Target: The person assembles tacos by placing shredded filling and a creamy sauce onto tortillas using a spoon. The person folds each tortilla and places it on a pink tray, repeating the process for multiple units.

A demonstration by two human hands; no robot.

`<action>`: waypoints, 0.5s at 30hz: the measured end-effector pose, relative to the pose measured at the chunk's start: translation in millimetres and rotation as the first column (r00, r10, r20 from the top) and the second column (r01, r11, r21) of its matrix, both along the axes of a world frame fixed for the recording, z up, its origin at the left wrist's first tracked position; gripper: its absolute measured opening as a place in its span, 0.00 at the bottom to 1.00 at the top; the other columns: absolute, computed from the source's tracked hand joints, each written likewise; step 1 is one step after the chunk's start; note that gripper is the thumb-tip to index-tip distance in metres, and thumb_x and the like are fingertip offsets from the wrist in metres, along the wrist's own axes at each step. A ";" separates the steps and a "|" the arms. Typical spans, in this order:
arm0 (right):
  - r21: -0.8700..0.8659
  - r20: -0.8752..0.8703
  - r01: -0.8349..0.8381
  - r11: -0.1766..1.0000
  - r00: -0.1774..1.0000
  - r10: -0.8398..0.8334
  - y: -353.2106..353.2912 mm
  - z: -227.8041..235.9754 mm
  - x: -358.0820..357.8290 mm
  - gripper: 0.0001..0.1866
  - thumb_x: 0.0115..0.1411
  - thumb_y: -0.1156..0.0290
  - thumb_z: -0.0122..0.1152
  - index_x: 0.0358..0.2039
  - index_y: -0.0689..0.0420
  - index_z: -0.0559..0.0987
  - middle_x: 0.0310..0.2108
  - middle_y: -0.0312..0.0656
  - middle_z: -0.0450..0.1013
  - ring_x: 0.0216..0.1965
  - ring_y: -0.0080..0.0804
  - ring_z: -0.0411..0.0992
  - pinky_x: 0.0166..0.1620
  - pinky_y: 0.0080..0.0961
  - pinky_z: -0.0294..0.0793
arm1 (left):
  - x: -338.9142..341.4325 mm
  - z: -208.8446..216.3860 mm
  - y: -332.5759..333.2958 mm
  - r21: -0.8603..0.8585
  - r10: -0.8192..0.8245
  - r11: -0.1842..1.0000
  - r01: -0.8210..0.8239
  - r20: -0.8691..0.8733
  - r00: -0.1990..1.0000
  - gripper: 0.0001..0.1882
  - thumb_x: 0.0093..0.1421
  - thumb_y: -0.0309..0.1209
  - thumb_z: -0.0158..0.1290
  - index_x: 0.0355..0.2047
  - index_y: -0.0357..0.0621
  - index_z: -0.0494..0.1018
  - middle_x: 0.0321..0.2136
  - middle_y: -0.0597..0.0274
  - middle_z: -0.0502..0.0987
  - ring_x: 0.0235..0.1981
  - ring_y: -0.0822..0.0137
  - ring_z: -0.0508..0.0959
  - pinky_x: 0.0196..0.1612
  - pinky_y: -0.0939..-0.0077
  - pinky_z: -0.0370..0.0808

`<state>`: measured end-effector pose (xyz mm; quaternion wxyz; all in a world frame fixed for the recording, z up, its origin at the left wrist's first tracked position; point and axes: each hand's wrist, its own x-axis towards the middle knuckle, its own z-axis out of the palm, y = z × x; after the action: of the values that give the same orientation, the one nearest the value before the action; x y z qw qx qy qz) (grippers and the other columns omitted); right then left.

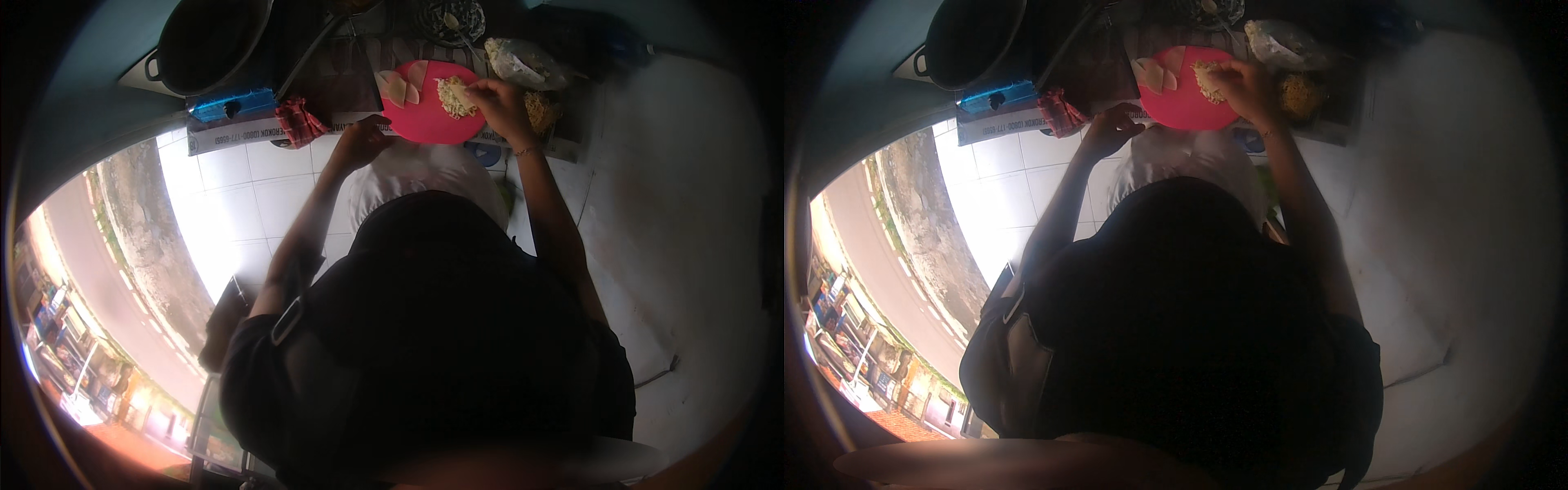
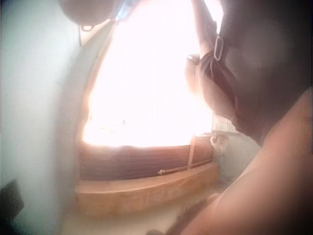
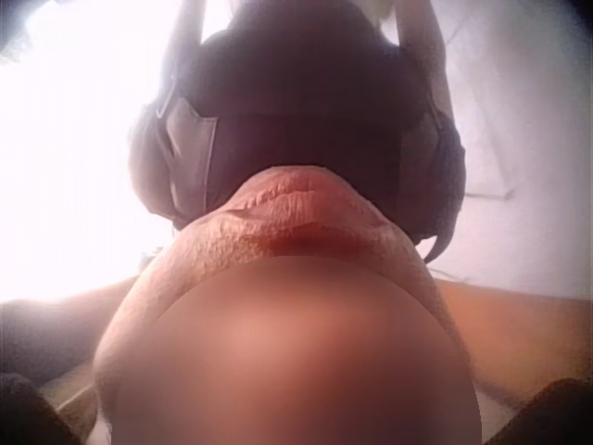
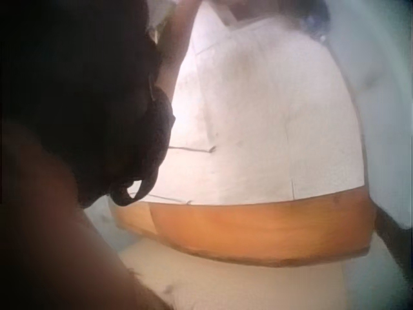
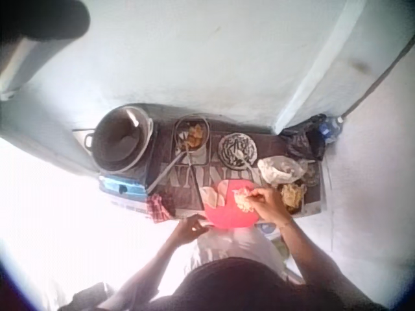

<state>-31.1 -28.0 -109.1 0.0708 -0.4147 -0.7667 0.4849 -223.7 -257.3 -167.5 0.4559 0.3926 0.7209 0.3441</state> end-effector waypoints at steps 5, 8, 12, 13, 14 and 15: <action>-0.069 0.050 -0.051 0.996 0.997 0.054 -8.8 -68.8 4.6 0.14 0.53 0.62 0.63 0.31 0.61 0.81 0.23 0.39 0.77 0.26 0.23 0.76 0.32 0.20 0.73 | 20.7 -38.2 -50.2 -0.226 0.008 0.973 -0.046 -0.167 0.986 0.21 0.51 0.38 0.61 0.44 0.41 0.74 0.27 0.51 0.81 0.31 0.57 0.82 0.38 0.67 0.77; -0.006 0.004 -0.123 0.992 0.992 0.123 -13.8 -101.7 4.7 0.12 0.52 0.64 0.62 0.29 0.61 0.82 0.20 0.41 0.77 0.22 0.25 0.77 0.28 0.21 0.74 | 40.2 -40.2 -70.0 -0.276 0.077 0.953 -0.125 -0.178 0.981 0.21 0.51 0.37 0.60 0.44 0.42 0.74 0.27 0.52 0.80 0.33 0.55 0.81 0.40 0.65 0.77; -0.079 -0.012 -0.185 0.980 0.983 0.185 -24.6 -153.4 -2.4 0.11 0.52 0.64 0.63 0.28 0.60 0.83 0.22 0.43 0.78 0.22 0.27 0.77 0.29 0.21 0.74 | 73.7 -33.4 -88.9 -0.268 0.172 0.936 -0.230 -0.223 0.959 0.19 0.51 0.36 0.60 0.41 0.40 0.75 0.24 0.55 0.80 0.30 0.57 0.81 0.37 0.65 0.77; -0.113 -0.010 -0.188 0.976 0.982 0.188 -25.9 -165.8 -5.7 0.11 0.51 0.64 0.63 0.28 0.59 0.83 0.22 0.44 0.78 0.23 0.27 0.77 0.30 0.21 0.75 | 80.3 -31.1 -92.1 -0.253 0.188 0.937 -0.241 -0.218 0.958 0.19 0.51 0.36 0.59 0.41 0.40 0.75 0.24 0.55 0.80 0.29 0.57 0.81 0.37 0.65 0.77; -0.167 0.027 -0.185 0.969 0.981 0.192 -33.9 -179.1 -2.0 0.12 0.51 0.63 0.64 0.29 0.59 0.83 0.23 0.44 0.78 0.24 0.28 0.78 0.30 0.21 0.75 | 91.4 -27.5 -101.1 -0.288 0.203 0.923 -0.256 -0.199 0.959 0.18 0.51 0.35 0.59 0.41 0.40 0.75 0.24 0.55 0.80 0.29 0.57 0.81 0.36 0.65 0.77; -0.179 0.025 -0.182 0.967 0.982 0.190 -38.6 -192.0 -3.0 0.12 0.50 0.63 0.64 0.29 0.59 0.83 0.23 0.43 0.79 0.25 0.28 0.78 0.31 0.22 0.75 | 96.7 -27.0 -104.2 -0.292 0.218 0.918 -0.268 -0.192 0.957 0.18 0.51 0.35 0.59 0.41 0.40 0.75 0.24 0.55 0.80 0.29 0.57 0.81 0.36 0.65 0.77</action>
<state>-34.1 -66.6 -301.2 -0.0282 -0.3558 -0.7577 0.5464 -127.0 -361.6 -194.5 0.4087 0.2476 0.8430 0.2468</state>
